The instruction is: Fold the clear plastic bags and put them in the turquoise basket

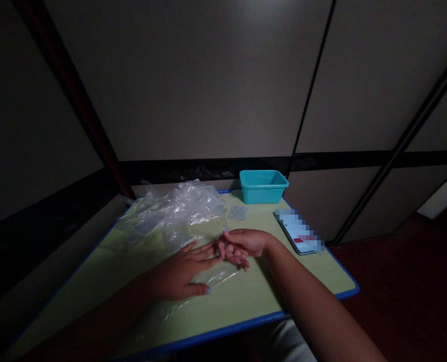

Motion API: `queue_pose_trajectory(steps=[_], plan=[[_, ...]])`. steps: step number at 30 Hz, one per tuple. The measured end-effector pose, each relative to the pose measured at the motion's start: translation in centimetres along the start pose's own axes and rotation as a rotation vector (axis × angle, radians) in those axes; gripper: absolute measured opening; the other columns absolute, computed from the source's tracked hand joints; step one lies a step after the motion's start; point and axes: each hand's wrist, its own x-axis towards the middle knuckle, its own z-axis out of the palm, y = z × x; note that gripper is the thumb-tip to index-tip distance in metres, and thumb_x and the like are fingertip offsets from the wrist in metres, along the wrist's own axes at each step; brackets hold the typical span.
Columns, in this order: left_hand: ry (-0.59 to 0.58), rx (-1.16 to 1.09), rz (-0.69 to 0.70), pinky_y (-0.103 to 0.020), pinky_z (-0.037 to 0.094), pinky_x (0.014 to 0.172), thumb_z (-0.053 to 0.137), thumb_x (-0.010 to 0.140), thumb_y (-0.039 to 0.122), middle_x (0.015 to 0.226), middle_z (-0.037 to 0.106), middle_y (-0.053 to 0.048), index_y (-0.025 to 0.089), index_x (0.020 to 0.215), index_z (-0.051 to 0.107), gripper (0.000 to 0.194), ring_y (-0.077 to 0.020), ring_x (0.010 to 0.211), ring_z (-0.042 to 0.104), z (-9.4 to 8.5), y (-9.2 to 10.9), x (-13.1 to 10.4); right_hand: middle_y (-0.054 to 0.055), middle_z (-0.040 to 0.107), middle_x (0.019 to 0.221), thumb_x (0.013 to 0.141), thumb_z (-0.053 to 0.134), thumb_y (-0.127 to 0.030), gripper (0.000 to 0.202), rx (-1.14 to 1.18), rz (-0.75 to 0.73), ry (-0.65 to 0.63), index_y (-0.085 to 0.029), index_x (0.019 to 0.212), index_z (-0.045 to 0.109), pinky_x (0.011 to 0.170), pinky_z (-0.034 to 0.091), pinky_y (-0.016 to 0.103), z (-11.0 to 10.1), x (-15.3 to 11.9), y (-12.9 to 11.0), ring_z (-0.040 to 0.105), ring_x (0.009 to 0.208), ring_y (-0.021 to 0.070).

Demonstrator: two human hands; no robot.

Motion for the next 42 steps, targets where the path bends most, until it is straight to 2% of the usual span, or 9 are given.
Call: queue_pose_trajectory(steps=[5,10,15,21,25,27,30,34,42], plan=[[0.082,0.034,-0.039,-0.052,0.011,0.108,0.045,0.081,0.06,0.149,0.016,-0.009,0.026,0.141,0.023,0.072,-0.029,0.135,0.017,-0.4,-0.2,0.0,0.006,0.061,0.066,0.084,0.04,-0.06,0.055,0.044,-0.004,-0.114,-0.008,0.095,0.055,0.055,0.052,0.03,1.4,0.3,-0.4,0.061,0.055,0.0156],[0.061,0.005,-0.082,-0.054,0.014,0.106,0.054,0.072,0.064,0.149,0.014,-0.012,0.023,0.142,0.018,0.089,-0.0317,0.134,0.018,0.0,-0.8,-0.1,0.016,0.064,0.093,0.087,0.037,-0.054,0.054,0.079,0.069,-0.126,-0.006,0.099,0.058,0.087,0.043,0.034,2.8,1.2,-0.7,0.062,0.091,0.02],[0.007,0.012,-0.076,-0.058,0.009,0.105,0.057,0.06,0.073,0.149,0.013,-0.014,0.023,0.142,0.019,0.103,-0.035,0.134,0.014,0.2,-1.2,0.0,0.018,0.065,0.093,0.089,0.032,-0.055,0.059,0.083,0.207,-0.196,-0.004,0.096,0.062,0.079,0.048,0.03,1.5,1.5,-0.4,0.064,0.087,0.0201],[0.004,0.032,-0.041,-0.056,0.007,0.106,0.055,0.064,0.072,0.149,0.011,-0.013,0.024,0.142,0.018,0.099,-0.0327,0.135,0.014,0.5,-1.8,0.1,0.017,0.067,0.091,0.079,0.049,-0.059,0.059,0.03,0.281,-0.328,-0.005,0.098,0.061,0.068,0.053,0.033,0.7,0.7,-1.0,0.066,0.084,0.0232],[0.196,0.087,-0.073,-0.052,0.012,0.106,0.054,0.073,0.063,0.146,0.027,-0.012,0.023,0.136,0.034,0.077,-0.0317,0.131,0.025,-0.3,-3.2,-0.4,0.018,0.068,0.088,0.079,0.051,-0.057,0.057,0.023,0.289,-0.356,-0.005,0.101,0.059,0.058,0.054,0.031,0.6,0.5,-1.0,0.068,0.072,0.0229],[0.372,0.139,-0.175,-0.048,0.022,0.103,0.052,0.079,0.053,0.135,0.042,-0.011,0.021,0.123,0.05,0.054,-0.0298,0.124,0.035,-0.9,-4.3,-0.8,0.017,0.068,0.086,0.079,0.051,-0.057,0.058,0.05,0.172,-0.256,-0.005,0.102,0.059,0.051,0.053,0.029,0.5,0.5,-0.8,0.067,0.063,0.0219],[0.576,0.212,-0.424,-0.043,0.037,0.09,0.05,0.08,0.045,0.106,0.058,-0.009,0.018,0.102,0.059,0.036,-0.0275,0.104,0.047,-1.7,-6.3,-1.5,0.013,0.069,0.081,0.081,0.051,-0.052,0.05,0.115,-0.147,0.075,-0.007,0.101,0.059,0.049,0.052,0.026,0.2,0.5,-0.6,0.067,0.059,0.0191],[0.629,0.265,-0.628,-0.038,0.038,0.085,0.056,0.074,0.046,0.092,0.058,-0.006,0.018,0.089,0.06,0.032,-0.0253,0.091,0.048,-1.7,-7.8,-1.8,0.005,0.067,0.069,0.081,0.055,-0.039,0.029,0.177,-0.45,0.504,-0.012,0.088,0.06,0.053,0.052,0.025,-0.3,0.6,-0.8,0.064,0.056,0.0137],[0.522,0.257,-0.794,-0.034,0.037,0.079,0.058,0.069,0.048,0.087,0.056,-0.005,0.019,0.074,0.053,0.03,-0.0257,0.092,0.046,-1.5,-7.3,-1.7,0.003,0.063,0.062,0.079,0.058,-0.04,0.029,0.094,-0.417,0.631,-0.012,0.082,0.061,0.046,0.047,0.023,-0.7,0.9,-0.8,0.059,0.048,0.0122]])
